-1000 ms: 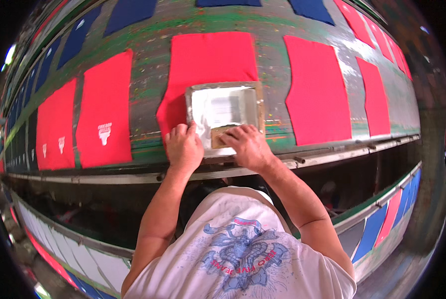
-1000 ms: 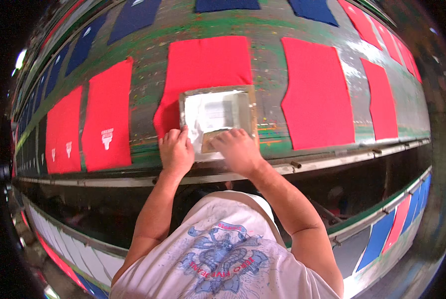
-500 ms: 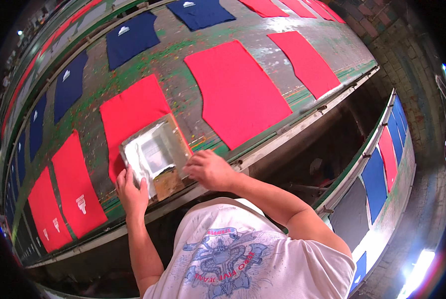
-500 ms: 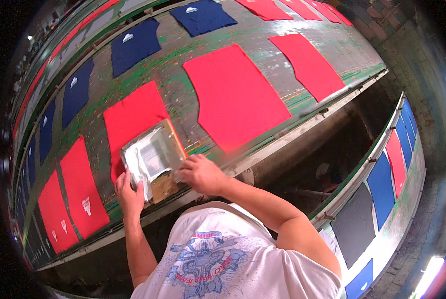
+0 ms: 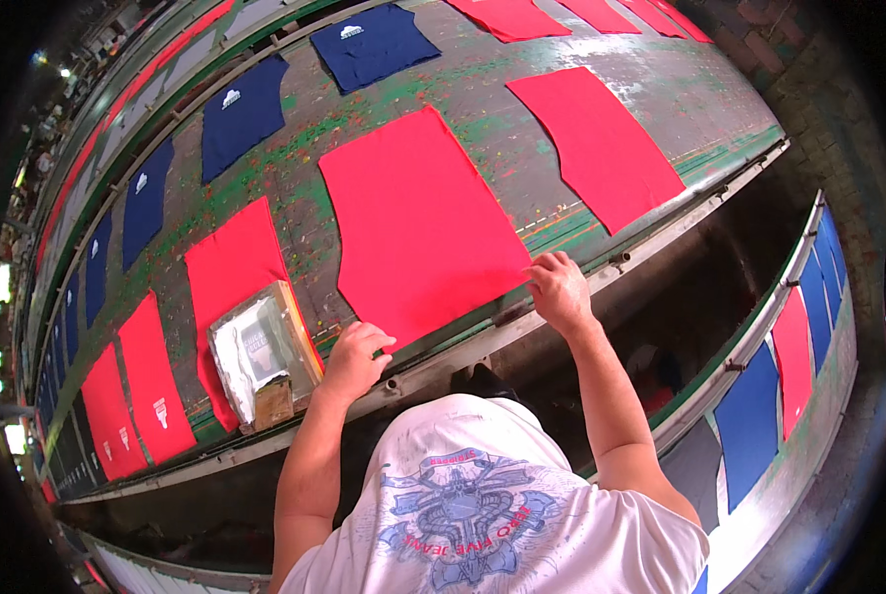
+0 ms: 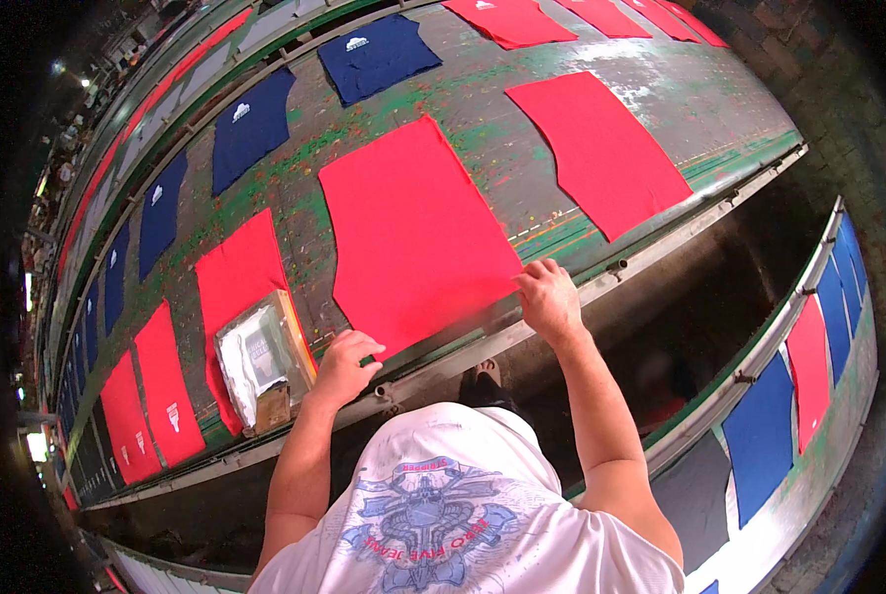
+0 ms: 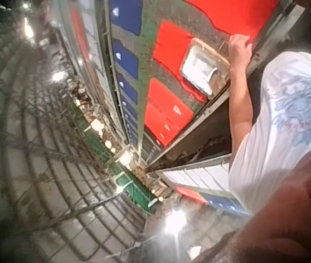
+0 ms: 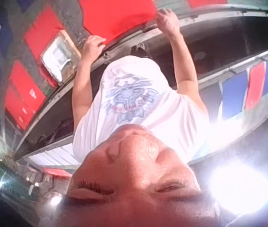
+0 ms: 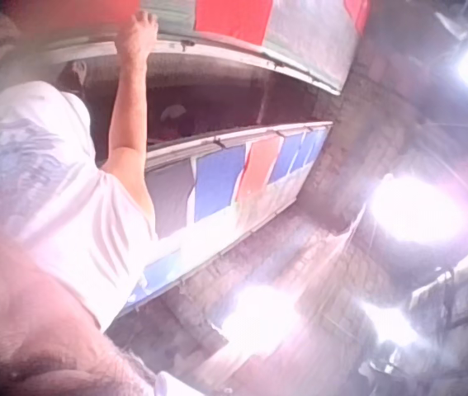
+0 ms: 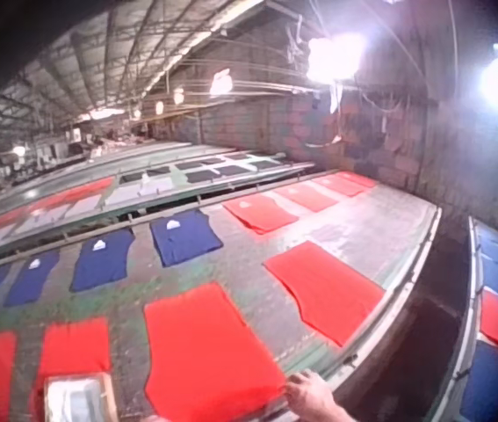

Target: The person aligns a screen-printing frame over red t-shirts on a conveyor, applies ink with a squeegee, and lifts the frame to reveal a printed logo. The person then folds the printed shirts and places them on the conveyor for the next step.

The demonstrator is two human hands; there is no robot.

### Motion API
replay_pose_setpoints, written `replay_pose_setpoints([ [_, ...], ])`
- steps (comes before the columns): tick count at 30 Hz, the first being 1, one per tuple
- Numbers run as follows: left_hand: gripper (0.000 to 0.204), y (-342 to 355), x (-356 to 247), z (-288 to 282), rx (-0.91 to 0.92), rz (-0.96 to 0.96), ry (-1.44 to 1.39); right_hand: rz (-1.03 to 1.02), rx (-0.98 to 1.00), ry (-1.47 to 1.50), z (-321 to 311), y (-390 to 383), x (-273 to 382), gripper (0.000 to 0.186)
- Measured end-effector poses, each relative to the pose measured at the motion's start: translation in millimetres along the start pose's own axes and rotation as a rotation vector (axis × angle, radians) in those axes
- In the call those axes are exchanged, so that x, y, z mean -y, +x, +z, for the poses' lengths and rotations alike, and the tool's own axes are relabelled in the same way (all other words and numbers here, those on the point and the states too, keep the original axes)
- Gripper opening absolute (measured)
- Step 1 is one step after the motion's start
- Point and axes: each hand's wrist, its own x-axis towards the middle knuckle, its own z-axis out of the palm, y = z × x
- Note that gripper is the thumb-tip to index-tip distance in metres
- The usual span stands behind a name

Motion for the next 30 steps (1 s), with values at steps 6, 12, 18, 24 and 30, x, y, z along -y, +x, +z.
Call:
replay_pose_setpoints([
  [6,0.019,19,-8,22,-0.012,0.044,0.181,-0.15,0.147,-0.006,2,10,-27,0.019],
  [12,0.007,16,-3,27,-0.052,0.057,0.212,-0.082,0.218,0.011,6,23,-34,0.008],
  [18,0.008,25,12,39,-0.259,-0.239,0.025,-0.113,0.225,0.137,-7,27,-33,0.018],
  [24,0.008,38,28,42,-0.29,-0.545,-0.131,0.09,0.23,0.26,9,47,-42,0.01],
  [30,0.014,40,28,42,-0.285,-0.604,-0.16,0.215,0.269,0.274,16,57,-45,0.013],
])
